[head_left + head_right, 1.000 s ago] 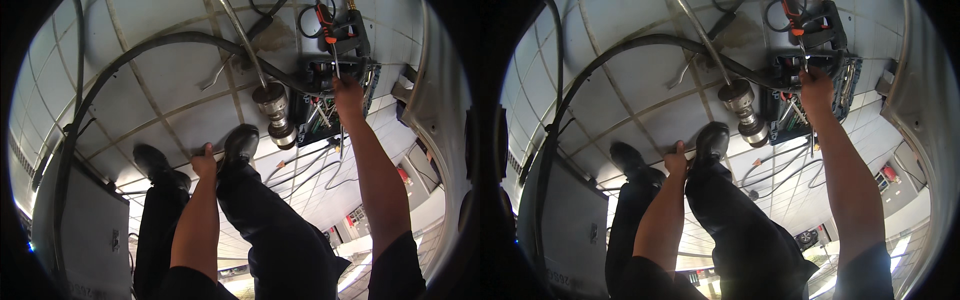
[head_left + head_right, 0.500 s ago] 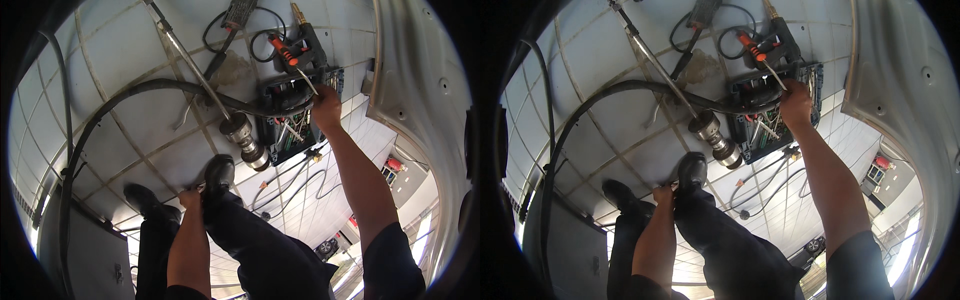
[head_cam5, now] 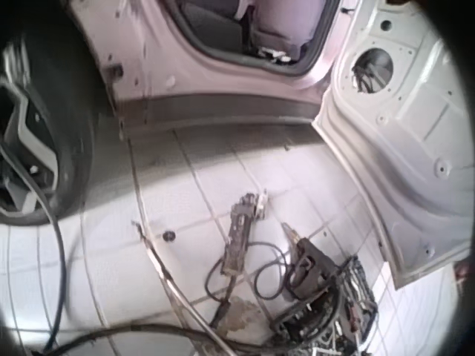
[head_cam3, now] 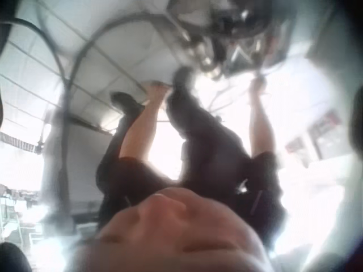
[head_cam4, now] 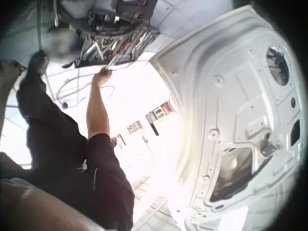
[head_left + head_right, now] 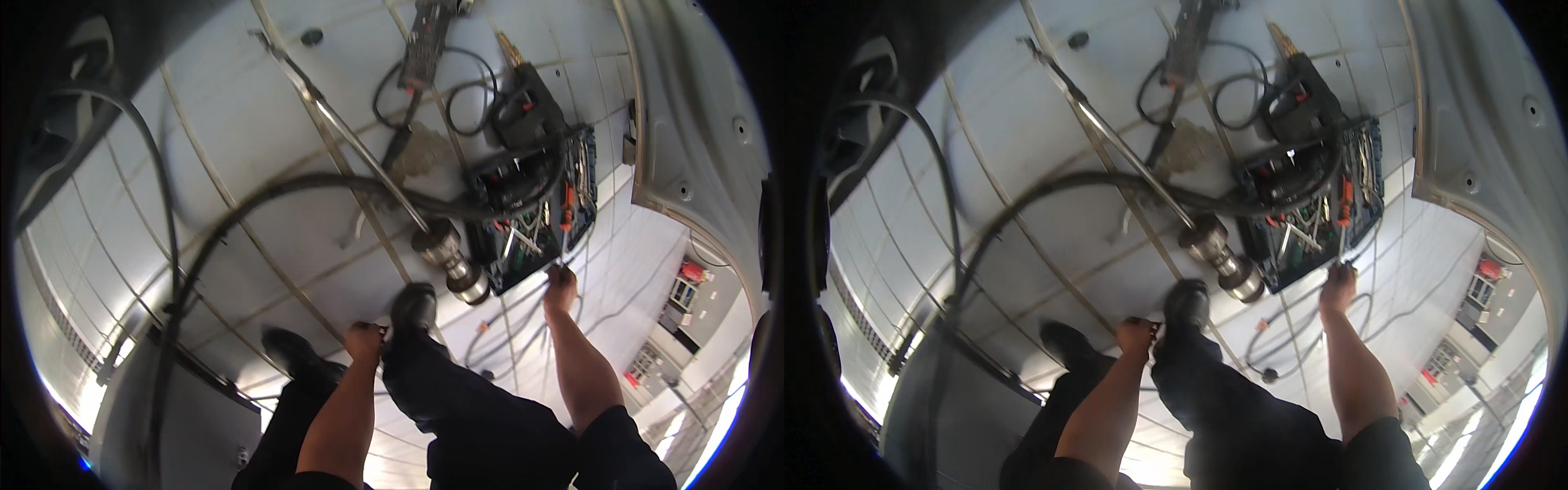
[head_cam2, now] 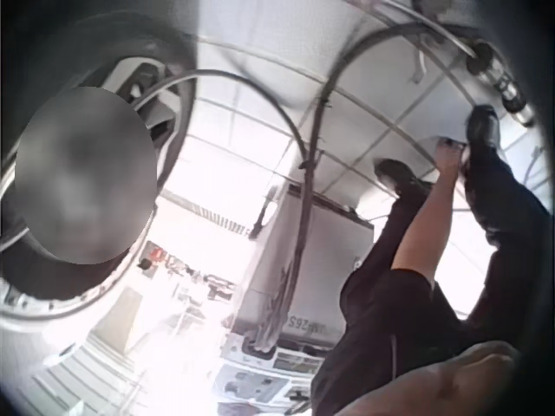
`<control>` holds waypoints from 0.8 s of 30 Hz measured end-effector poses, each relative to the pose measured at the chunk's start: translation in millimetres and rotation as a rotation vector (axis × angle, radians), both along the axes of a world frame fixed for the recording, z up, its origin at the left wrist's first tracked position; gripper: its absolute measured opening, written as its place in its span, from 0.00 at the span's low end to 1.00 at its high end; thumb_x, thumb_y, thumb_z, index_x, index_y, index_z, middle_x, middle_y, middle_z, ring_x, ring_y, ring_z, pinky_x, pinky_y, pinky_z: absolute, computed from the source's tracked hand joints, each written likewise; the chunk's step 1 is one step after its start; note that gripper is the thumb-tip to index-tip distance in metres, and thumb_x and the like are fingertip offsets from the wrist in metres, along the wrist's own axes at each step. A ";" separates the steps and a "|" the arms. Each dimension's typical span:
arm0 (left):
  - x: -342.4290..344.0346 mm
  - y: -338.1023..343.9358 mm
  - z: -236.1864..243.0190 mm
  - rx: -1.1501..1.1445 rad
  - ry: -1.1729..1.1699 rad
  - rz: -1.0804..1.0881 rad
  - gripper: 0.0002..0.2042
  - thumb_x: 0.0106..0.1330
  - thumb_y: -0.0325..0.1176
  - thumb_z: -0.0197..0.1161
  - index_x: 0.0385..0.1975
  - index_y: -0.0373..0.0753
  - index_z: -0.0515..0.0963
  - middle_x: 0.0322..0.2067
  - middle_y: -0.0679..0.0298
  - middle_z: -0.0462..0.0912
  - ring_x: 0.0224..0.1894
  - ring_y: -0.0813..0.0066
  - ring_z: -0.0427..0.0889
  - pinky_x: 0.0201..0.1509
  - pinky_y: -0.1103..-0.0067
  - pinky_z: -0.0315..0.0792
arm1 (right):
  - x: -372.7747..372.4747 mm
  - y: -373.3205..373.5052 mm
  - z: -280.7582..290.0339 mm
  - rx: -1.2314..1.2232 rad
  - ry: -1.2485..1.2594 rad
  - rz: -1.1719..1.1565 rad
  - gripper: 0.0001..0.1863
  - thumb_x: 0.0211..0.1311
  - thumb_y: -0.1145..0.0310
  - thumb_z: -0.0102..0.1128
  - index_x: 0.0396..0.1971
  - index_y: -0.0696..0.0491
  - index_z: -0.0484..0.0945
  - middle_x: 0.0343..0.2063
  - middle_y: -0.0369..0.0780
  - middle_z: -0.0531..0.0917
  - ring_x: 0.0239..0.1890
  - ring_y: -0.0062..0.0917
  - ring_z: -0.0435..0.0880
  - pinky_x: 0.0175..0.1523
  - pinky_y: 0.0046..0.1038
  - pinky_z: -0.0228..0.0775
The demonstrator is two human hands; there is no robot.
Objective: The person uses a heat gun to apply heat to the rear quarter panel of a car, then uses a screwdriver and a hammer to push out a dent. Another person assists by holding the car door open. The person continues to heat and hammer the panel to smooth the surface.
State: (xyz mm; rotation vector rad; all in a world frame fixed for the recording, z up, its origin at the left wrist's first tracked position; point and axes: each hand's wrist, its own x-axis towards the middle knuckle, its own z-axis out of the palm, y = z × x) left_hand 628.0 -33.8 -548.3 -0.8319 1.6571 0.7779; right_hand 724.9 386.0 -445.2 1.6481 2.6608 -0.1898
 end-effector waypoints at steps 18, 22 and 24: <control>-336.0 17.2 272.7 1.342 0.197 0.206 0.08 0.56 0.24 0.56 0.36 0.34 0.71 0.34 0.54 0.77 0.33 0.61 0.79 0.32 0.70 0.73 | -325.8 -180.2 -47.6 -0.617 -0.013 0.651 0.18 0.55 0.58 0.57 0.40 0.55 0.76 0.41 0.50 0.78 0.44 0.43 0.78 0.50 0.40 0.71; -325.5 -0.8 289.2 1.282 0.187 0.331 0.08 0.58 0.24 0.58 0.37 0.35 0.72 0.32 0.56 0.77 0.31 0.61 0.80 0.32 0.71 0.72 | -304.0 -183.3 -67.8 -0.535 -0.026 0.649 0.17 0.52 0.59 0.57 0.38 0.54 0.76 0.39 0.49 0.80 0.44 0.43 0.79 0.49 0.41 0.71; -325.7 -6.4 285.7 1.217 0.235 0.237 0.09 0.61 0.25 0.58 0.39 0.35 0.71 0.33 0.58 0.77 0.32 0.66 0.80 0.33 0.74 0.73 | -297.4 -183.3 -69.5 -0.508 -0.003 0.672 0.16 0.51 0.59 0.57 0.36 0.54 0.77 0.36 0.48 0.80 0.42 0.44 0.79 0.49 0.41 0.71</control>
